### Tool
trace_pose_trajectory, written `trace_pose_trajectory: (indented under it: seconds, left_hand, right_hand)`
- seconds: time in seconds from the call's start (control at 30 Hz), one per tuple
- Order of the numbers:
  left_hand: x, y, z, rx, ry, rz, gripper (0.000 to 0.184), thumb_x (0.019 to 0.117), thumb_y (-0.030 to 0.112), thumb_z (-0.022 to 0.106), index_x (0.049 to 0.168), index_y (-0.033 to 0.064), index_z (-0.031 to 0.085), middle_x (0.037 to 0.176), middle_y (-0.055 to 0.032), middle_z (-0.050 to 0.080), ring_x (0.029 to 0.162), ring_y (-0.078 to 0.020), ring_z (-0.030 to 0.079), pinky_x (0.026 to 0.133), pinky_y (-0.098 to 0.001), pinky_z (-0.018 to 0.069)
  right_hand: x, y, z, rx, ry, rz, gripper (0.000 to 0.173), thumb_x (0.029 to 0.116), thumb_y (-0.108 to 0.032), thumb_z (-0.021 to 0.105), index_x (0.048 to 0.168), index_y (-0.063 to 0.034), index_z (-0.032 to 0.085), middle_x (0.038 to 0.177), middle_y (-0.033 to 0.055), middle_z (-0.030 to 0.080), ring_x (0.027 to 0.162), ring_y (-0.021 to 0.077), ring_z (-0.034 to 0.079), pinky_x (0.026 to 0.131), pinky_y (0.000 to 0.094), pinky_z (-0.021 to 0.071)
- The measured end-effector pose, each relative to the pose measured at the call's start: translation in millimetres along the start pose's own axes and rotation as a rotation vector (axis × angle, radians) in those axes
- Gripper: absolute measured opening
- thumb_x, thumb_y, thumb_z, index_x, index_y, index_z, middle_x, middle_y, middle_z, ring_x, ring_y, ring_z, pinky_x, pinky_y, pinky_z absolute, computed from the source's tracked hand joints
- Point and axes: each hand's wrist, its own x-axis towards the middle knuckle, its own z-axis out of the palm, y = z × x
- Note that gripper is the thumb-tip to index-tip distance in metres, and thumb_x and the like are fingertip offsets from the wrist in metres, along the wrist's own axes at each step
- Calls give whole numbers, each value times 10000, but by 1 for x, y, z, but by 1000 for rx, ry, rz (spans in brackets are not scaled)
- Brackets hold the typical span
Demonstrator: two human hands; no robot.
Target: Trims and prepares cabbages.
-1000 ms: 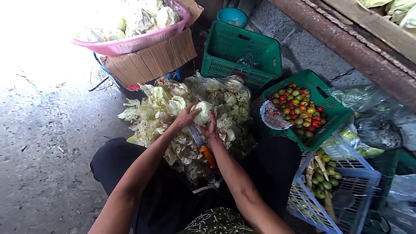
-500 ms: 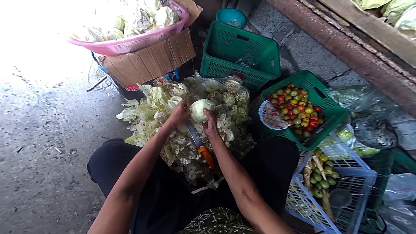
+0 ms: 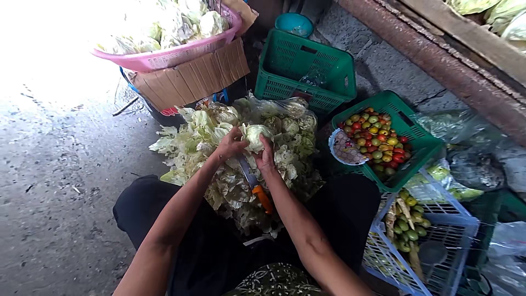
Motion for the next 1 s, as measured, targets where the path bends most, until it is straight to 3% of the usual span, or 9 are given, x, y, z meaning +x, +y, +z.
trace_pose_trajectory:
  seconds: [0.2,0.37,0.5,0.67,0.73,0.8,0.87,0.93,1.0]
  left_hand:
    - [5,-3,-3,39,114,-110,506,894,-56,684,1336,-63,435,1247,-269,555,913,-322,695,796,-480,617]
    - [7,-5,-17,416,205,-134,278,869,18,695,1121,-65,612,1025,-268,659,944,-408,661,855,-613,522]
    - [7,6,-22,549,318,-138,318,894,-19,648,1203,-76,599,1111,-301,656,1050,-453,648,924,-633,491]
    - [5,1,-32,700,355,0,286,982,-5,555,1250,-72,629,1319,-317,576,1213,-477,583,1034,-615,455]
    - [3,2,-34,556,280,48,433,1028,201,615,1378,-49,561,1419,-319,518,1307,-474,520,1088,-620,402]
    - [0,8,-24,323,91,30,717,1005,357,636,1572,48,325,1571,-246,389,1379,-389,476,1106,-573,412]
    - [-5,12,-10,220,-113,49,953,897,272,768,1626,143,167,1566,-225,392,1291,-354,559,1030,-538,502]
    - [-4,15,-5,313,-213,86,981,841,176,851,1609,167,242,1452,-237,525,1117,-337,668,961,-526,545]
    - [-1,15,-13,334,-251,76,867,857,141,823,1584,182,351,1420,-223,560,1071,-328,687,928,-511,566]
  right_hand:
    - [0,2,-1,122,11,12,623,973,-408,643,1499,-199,384,1487,143,461,1302,335,506,985,568,491]
    - [-2,-12,-6,257,-8,72,688,954,-641,496,1515,-260,380,1506,124,466,1337,369,496,976,645,478]
    - [-2,-3,-17,369,-70,125,686,958,-598,504,1516,-225,362,1501,165,453,1318,392,507,983,625,493]
    - [-3,-1,-24,419,-144,170,674,921,-713,411,1388,-233,491,1330,108,593,1203,307,592,923,544,528]
    - [1,-7,-27,306,-154,156,574,965,-611,450,1372,-208,498,1286,97,617,1164,269,617,916,497,547]
    - [6,-12,-28,178,-174,149,558,998,-558,460,1416,-188,456,1316,105,595,1162,259,610,929,475,546]
    - [8,-13,-26,131,-202,161,641,990,-613,478,1473,-196,422,1385,112,569,1208,273,597,959,490,539]
    - [7,-14,-22,95,-225,150,635,1002,-591,493,1481,-182,410,1389,122,559,1199,271,595,942,482,544]
    - [8,-12,-22,56,-219,122,527,1001,-431,567,1430,-146,452,1327,138,581,1144,267,611,919,466,555]
